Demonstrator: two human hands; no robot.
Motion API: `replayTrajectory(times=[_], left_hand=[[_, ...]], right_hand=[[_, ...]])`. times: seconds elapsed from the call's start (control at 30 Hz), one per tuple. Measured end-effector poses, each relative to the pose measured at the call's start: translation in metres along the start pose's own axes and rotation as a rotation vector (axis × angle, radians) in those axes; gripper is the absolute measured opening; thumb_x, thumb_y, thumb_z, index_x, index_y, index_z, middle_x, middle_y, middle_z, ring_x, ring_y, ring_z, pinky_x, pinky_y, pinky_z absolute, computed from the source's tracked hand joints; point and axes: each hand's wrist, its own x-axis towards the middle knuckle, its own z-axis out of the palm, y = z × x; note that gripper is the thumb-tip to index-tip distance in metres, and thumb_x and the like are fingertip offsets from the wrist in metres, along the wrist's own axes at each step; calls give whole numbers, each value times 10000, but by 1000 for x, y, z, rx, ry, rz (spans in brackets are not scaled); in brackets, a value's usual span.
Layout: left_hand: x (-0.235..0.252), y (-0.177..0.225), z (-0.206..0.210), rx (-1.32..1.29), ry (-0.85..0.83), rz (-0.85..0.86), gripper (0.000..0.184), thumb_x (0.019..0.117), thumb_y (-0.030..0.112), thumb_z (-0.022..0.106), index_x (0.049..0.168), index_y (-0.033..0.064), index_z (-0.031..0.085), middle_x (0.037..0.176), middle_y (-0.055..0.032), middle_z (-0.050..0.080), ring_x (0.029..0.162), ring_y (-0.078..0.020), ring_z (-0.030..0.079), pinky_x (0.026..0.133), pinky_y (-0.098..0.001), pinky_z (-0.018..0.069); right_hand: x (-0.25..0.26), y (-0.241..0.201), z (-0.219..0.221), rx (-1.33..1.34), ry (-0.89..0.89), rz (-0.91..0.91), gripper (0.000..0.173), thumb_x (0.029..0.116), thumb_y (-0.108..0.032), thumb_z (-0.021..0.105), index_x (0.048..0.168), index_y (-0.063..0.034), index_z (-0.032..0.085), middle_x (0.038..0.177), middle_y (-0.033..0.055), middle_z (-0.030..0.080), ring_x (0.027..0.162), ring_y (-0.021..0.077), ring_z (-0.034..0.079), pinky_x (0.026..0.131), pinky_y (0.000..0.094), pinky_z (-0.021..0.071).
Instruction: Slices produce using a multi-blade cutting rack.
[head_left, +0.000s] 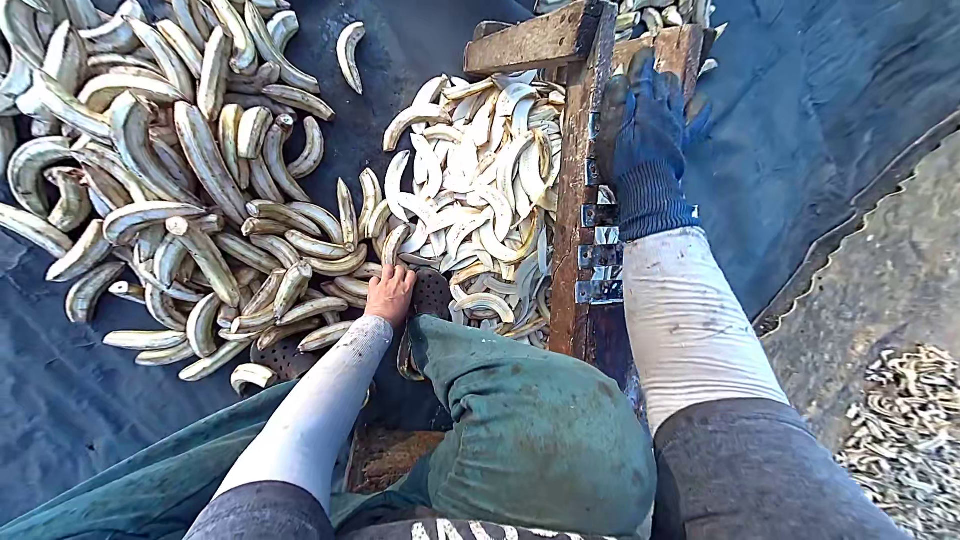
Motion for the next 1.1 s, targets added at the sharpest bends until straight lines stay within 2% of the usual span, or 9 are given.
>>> replayTrajectory(times=[0.2, 0.33, 0.4, 0.47, 0.53, 0.7, 0.77, 0.93, 1.1], left_hand=[[-12, -3, -17, -120, 71, 4, 352, 1007, 52, 567, 1356, 64, 613, 1334, -241, 598, 1313, -463, 508, 938, -620, 486], [-21, -15, -45, -373, 215, -9, 453, 993, 130, 606, 1444, 102, 576, 1313, -247, 616, 1252, -479, 546, 944, -644, 475], [-26, -23, -60, -576, 314, -1, 468, 998, 132, 609, 1456, 47, 556, 1312, -254, 627, 1251, -447, 571, 1039, -611, 448], [-33, -26, -73, -816, 402, 18, 480, 1005, 118, 575, 1466, -4, 517, 1316, -257, 633, 1232, -374, 615, 1074, -533, 461], [-39, -23, -86, -1059, 444, 19, 482, 1018, 114, 558, 1479, -6, 484, 1310, -229, 643, 1174, -280, 654, 1035, -454, 506], [-48, -9, -106, -1299, 489, 37, 491, 1009, 96, 562, 1478, -8, 462, 1275, -172, 642, 1085, -139, 649, 960, -309, 523], [-51, -2, -109, -1321, 489, 48, 492, 1011, 95, 568, 1476, -17, 456, 1277, -168, 639, 1091, -128, 644, 969, -302, 518], [-59, 15, -113, -1339, 466, 73, 450, 1009, 84, 559, 1444, 1, 478, 1193, -127, 659, 1001, -102, 657, 899, -291, 542], [-71, 18, -120, -1390, 505, 85, 443, 1006, 75, 556, 1437, -1, 486, 1180, -104, 662, 1008, -91, 655, 911, -275, 538]], right_hand=[[54, -21, -12, 102, -32, 73, 538, 1122, -326, 198, 1597, -120, 344, 1524, 203, 501, 1428, 355, 470, 1168, 522, 340], [64, 5, -11, 457, 192, 0, 533, 1108, -343, 309, 1530, -40, 426, 1463, 158, 554, 1353, 176, 523, 1149, 321, 381], [26, 5, -25, 663, 220, -45, 527, 1115, -327, 308, 1561, -48, 340, 1347, 106, 586, 1092, 79, 599, 940, 220, 488], [-27, 20, -27, 723, 217, -82, 565, 1104, -333, 304, 1622, -117, 233, 1321, 92, 593, 959, 100, 606, 826, 267, 514], [-103, 44, -20, 635, 187, -82, 575, 1101, -366, 319, 1641, -209, 197, 1439, 67, 567, 1113, 170, 637, 920, 400, 550], [-249, 103, 42, 332, 308, -160, 600, 1054, -365, 430, 1529, 1, 434, 1480, 309, 493, 1333, 456, 513, 1115, 600, 380], [-271, 111, 55, 156, 286, -163, 621, 1058, -458, 357, 1493, -42, 509, 1518, 281, 473, 1409, 487, 437, 1140, 690, 278], [-240, 101, 53, 75, 108, -89, 698, 1071, -519, 198, 1638, -112, 218, 1697, 173, 183, 1574, 383, 134, 1219, 670, 76], [-171, 72, 50, 98, 119, -99, 727, 1069, -563, 182, 1661, -159, 64, 1729, 104, 57, 1593, 315, 61, 1202, 698, 38]])
